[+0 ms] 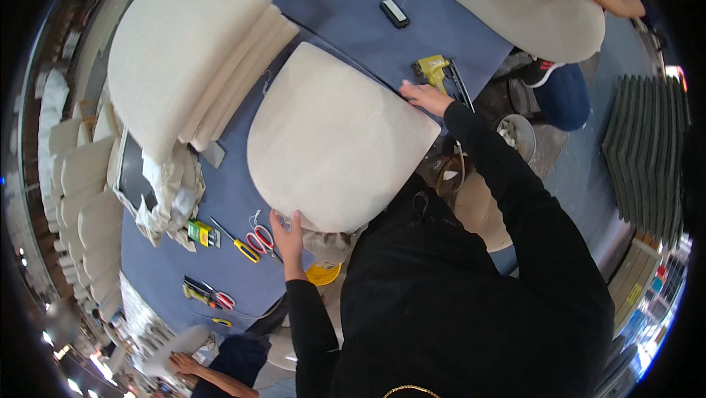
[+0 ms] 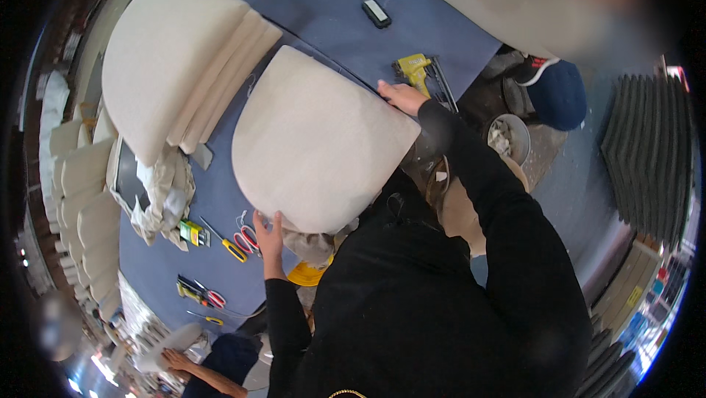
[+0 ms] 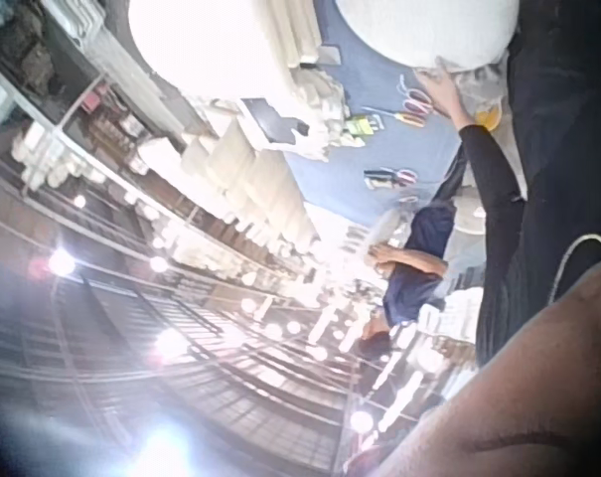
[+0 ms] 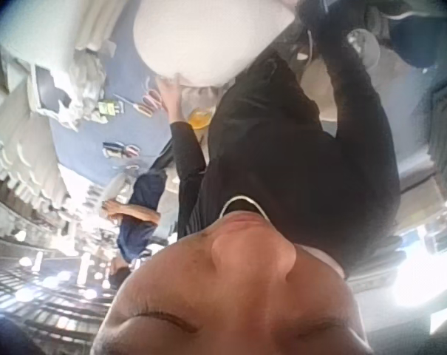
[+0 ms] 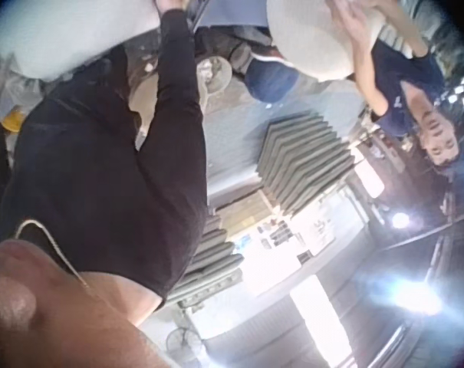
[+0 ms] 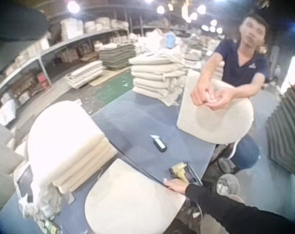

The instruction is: The person uses a staple gun to attach white fabric to a chair seat cushion. They trim excess fabric with scissors and adjust the material to fit the contours of the cushion. The person works on multiple cushions, stacking the finished ones on the table.

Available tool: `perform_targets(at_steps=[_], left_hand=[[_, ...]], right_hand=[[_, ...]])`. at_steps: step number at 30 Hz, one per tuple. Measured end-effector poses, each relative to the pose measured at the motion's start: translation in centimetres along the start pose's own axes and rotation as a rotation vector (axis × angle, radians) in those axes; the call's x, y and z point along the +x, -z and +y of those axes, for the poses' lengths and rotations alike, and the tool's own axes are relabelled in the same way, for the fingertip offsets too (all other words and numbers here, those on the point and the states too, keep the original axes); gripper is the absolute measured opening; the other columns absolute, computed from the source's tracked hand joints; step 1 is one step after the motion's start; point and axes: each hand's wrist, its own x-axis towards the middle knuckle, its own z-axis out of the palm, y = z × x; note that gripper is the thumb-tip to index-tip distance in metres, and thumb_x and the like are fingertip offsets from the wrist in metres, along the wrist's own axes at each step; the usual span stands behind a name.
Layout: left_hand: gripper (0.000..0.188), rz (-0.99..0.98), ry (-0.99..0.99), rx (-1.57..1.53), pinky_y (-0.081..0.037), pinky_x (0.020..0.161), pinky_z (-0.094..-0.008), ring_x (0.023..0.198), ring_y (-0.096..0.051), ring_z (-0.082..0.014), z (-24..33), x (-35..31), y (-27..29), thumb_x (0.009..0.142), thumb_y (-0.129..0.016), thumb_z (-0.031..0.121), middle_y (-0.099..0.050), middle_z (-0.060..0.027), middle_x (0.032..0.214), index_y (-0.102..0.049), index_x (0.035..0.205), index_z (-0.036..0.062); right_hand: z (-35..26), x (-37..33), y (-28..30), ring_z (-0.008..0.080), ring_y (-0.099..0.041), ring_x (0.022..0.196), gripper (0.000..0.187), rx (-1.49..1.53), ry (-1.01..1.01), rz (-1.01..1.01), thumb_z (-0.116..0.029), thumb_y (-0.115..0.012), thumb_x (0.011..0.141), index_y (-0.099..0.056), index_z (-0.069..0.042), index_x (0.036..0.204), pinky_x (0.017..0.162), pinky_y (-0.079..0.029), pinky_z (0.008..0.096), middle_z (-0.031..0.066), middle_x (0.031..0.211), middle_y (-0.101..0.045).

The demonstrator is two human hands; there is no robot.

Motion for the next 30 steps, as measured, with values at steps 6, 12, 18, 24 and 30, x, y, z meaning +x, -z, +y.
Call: perform_targets(at_steps=[6,12,18,24,30], left_hand=[[0.08,0.296,-0.179,0.077,-0.031,0.13,-0.0523,0.158,-0.039,-0.0447,3.1,1.2,-2.6,0.106,-0.074,0.03,-0.042,-0.0319,0.168,-0.037,0.165,-0.0086],[0.072,0.392,-0.118,0.438,-0.027,0.128,-0.0611,0.161,-0.033,-0.0463,8.2,6.3,-5.8,0.109,-0.063,0.041,-0.036,-0.0261,0.174,-0.041,0.168,0.0067],[0.066,0.497,-0.105,0.514,-0.023,0.129,-0.0612,0.162,-0.032,-0.0439,8.6,7.6,-7.9,0.11,-0.054,0.044,-0.036,-0.0224,0.176,-0.045,0.167,0.0123],[0.065,0.495,-0.081,0.499,-0.021,0.13,-0.0615,0.164,-0.029,-0.041,8.2,7.8,-8.0,0.111,-0.051,0.044,-0.035,-0.0216,0.177,-0.043,0.169,0.0148],[0.067,0.499,-0.077,0.498,-0.021,0.13,-0.0607,0.164,-0.029,-0.0411,7.8,8.2,-8.0,0.108,-0.054,0.042,-0.035,-0.0202,0.177,-0.042,0.169,0.0153]], right_hand=[[3.5,-8.4,0.1,0.0319,-0.046,0.159,0.089,0.429,-0.09,0.102,-0.072,-0.031,0.115,-0.039,-0.003,0.171,0.134,-0.028,0.0429,0.0252,0.168,-0.051],[5.5,-9.9,-0.5,0.0303,-0.046,0.159,0.089,0.466,-0.108,0.078,-0.07,-0.035,0.115,-0.04,0.0,0.169,0.135,-0.027,0.0394,0.0245,0.167,-0.051],[8.3,-7.6,-2.1,0.0256,-0.052,0.153,0.09,0.441,-0.094,0.153,-0.068,-0.045,0.114,-0.05,0.008,0.161,0.13,-0.035,0.0348,0.0219,0.162,-0.057],[2.4,-4.6,-3.2,0.03,-0.063,0.142,0.072,0.267,-0.04,0.169,-0.058,-0.044,0.117,-0.071,0.003,0.143,0.12,-0.042,0.0375,0.0201,0.147,-0.072],[-2.0,2.4,-4.9,0.0362,-0.062,0.143,0.075,0.086,0.056,0.142,-0.063,-0.048,0.113,-0.065,-0.002,0.152,0.121,-0.043,0.0393,0.0229,0.15,-0.069]])
